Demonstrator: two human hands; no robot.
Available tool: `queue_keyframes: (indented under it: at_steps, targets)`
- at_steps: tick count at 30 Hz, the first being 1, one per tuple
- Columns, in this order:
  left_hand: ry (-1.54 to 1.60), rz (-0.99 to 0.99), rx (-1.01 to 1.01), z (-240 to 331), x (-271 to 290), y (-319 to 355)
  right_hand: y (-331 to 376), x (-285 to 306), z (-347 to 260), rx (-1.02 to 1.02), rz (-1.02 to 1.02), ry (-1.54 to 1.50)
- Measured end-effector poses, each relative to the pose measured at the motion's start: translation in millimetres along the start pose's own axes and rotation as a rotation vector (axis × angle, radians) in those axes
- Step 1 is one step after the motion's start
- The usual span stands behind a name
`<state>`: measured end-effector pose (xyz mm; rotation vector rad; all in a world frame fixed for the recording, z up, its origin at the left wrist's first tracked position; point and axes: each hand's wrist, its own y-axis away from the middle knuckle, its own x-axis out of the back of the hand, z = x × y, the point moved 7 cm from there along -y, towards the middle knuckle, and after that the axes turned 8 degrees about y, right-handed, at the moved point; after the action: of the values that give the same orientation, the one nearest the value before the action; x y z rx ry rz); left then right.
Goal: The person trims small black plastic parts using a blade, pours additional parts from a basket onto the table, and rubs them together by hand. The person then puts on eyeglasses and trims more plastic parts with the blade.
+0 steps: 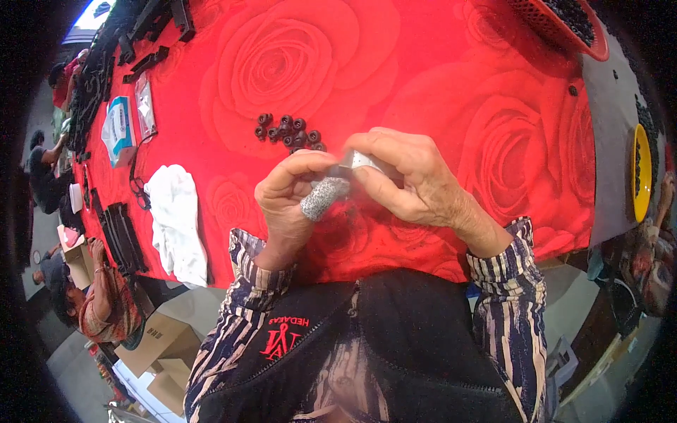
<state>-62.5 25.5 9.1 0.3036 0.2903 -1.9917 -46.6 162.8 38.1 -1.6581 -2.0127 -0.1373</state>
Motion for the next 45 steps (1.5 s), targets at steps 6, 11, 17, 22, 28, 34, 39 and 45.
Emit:
queue_keyframes:
  at_steps: [6,11,17,22,28,34,39,45]
  targets:
    - [0.102,-0.009,0.033,-6,-2,1,1,-1,0,0.007,0.001,0.009]
    - [0.056,-0.024,0.03,-2,-3,0,1,0,-2,0.039,0.014,0.019]
    - [0.101,0.009,0.104,-6,-2,0,-1,-1,-1,0.047,0.032,0.032]
    - [0.121,0.016,0.149,-7,-3,0,0,-1,0,0.039,0.021,0.027]
    - [0.187,0.036,0.192,-11,-2,1,-1,0,-2,-0.042,-0.024,0.027]
    - [0.223,0.035,0.223,-13,-2,1,0,0,-2,-0.029,-0.017,0.042]
    - [0.221,0.012,0.191,-13,-3,1,0,-1,-2,-0.017,-0.008,0.074]
    - [0.199,-0.004,0.199,-14,-2,2,0,-2,0,-0.011,-0.025,0.083]
